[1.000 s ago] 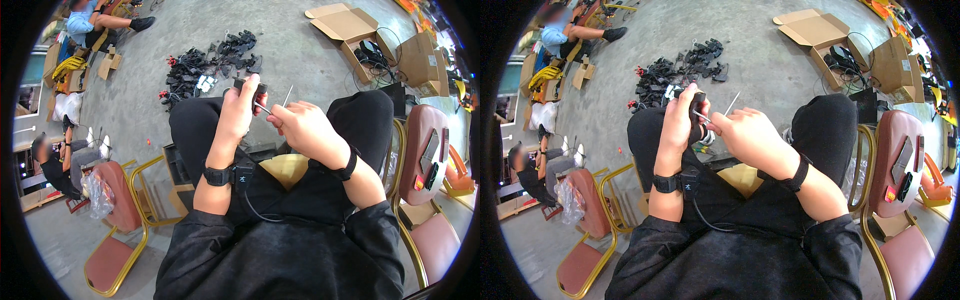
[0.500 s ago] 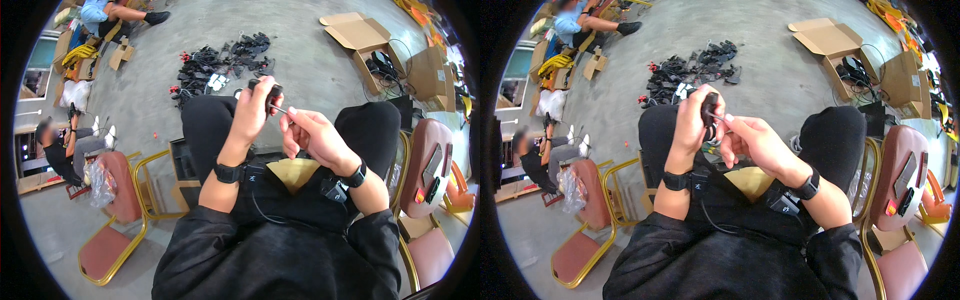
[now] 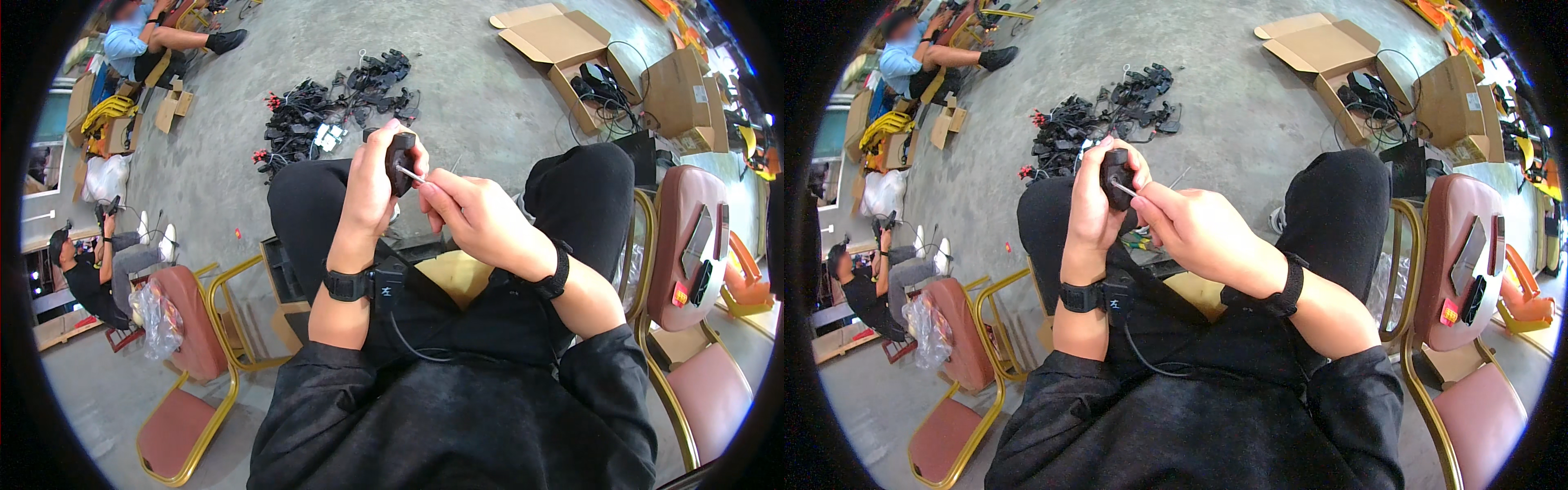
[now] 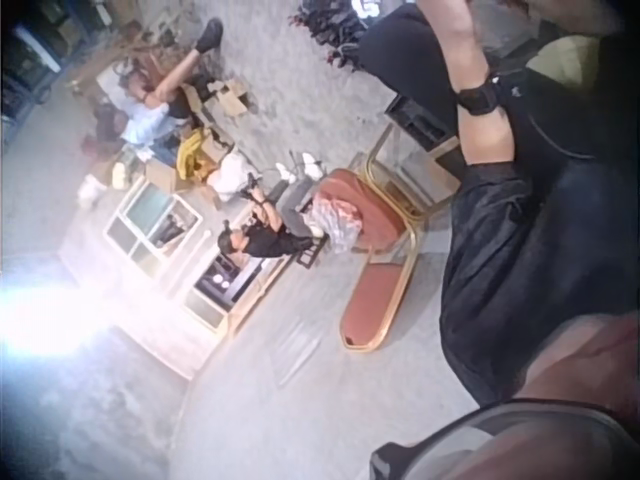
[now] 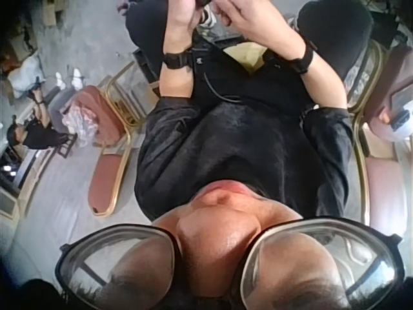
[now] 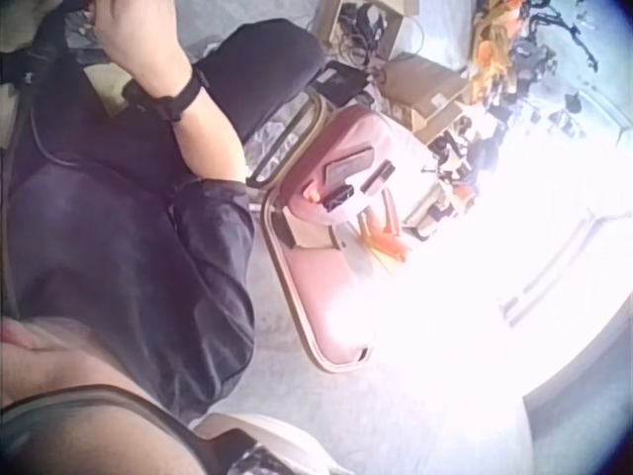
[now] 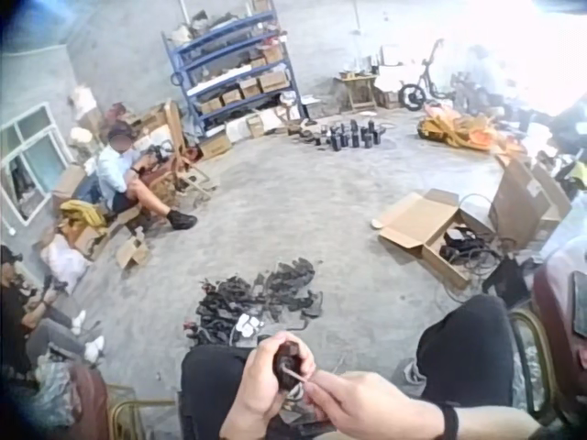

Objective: Repairing a small electronic component using a hex key and applying a sticker.

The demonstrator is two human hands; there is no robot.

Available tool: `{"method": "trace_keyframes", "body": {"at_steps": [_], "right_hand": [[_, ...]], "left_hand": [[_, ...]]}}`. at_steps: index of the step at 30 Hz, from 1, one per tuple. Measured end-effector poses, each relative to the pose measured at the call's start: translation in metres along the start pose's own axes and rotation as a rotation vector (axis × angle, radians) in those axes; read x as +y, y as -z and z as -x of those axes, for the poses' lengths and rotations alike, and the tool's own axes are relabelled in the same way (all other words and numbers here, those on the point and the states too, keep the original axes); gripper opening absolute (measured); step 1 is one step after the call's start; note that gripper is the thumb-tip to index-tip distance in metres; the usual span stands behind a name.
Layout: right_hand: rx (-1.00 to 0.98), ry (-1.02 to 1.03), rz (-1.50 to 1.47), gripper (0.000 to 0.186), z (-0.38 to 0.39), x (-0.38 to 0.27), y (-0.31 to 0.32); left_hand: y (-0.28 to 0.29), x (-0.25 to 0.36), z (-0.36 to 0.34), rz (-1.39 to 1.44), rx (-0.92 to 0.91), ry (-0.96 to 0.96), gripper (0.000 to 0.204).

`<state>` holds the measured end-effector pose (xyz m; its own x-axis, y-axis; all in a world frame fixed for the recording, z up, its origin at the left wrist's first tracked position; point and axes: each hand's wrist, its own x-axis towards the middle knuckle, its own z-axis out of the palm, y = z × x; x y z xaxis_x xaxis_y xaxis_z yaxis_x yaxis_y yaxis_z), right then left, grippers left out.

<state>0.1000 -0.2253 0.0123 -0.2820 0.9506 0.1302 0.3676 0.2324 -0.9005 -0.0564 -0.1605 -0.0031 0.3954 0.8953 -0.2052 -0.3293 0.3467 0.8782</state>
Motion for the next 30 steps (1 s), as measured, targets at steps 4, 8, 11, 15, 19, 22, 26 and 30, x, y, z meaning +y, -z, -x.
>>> {"method": "trace_keyframes", "body": {"at_steps": [4, 8, 11, 15, 19, 22, 26, 30], "right_hand": [[0.14, 0.253, 0.454, 0.015, -0.002, 0.011, -0.001], [0.162, 0.289, 0.546, 0.014, -0.002, 0.015, 0.0], [0.133, 0.254, 0.487, 0.013, -0.002, 0.015, 0.0], [0.193, 0.305, 0.537, 0.013, -0.002, 0.014, -0.003], [0.203, 0.311, 0.622, 0.014, -0.002, 0.014, -0.004], [0.173, 0.232, 0.473, 0.016, -0.002, 0.014, -0.006], [0.198, 0.208, 0.248, 0.016, -0.002, 0.012, -0.008], [0.218, 0.243, 0.205, 0.015, -0.002, 0.011, -0.008]], "left_hand": [[0.0, 0.0, -0.001, -0.041, 0.027, 0.027, 0.041], [-0.001, 0.0, 0.0, -0.096, 0.038, 0.016, 0.042], [0.0, 0.001, 0.001, -0.183, 0.053, -0.017, 0.042], [0.0, 0.003, 0.002, -0.226, 0.12, 0.001, 0.038], [-0.002, 0.004, 0.003, -0.257, 0.145, 0.019, 0.036], [-0.004, 0.004, 0.002, -0.235, 0.167, 0.027, 0.036], [-0.005, 0.004, 0.002, -0.212, 0.173, 0.013, 0.036], [-0.005, 0.003, 0.003, -0.197, 0.173, -0.004, 0.036]]}}
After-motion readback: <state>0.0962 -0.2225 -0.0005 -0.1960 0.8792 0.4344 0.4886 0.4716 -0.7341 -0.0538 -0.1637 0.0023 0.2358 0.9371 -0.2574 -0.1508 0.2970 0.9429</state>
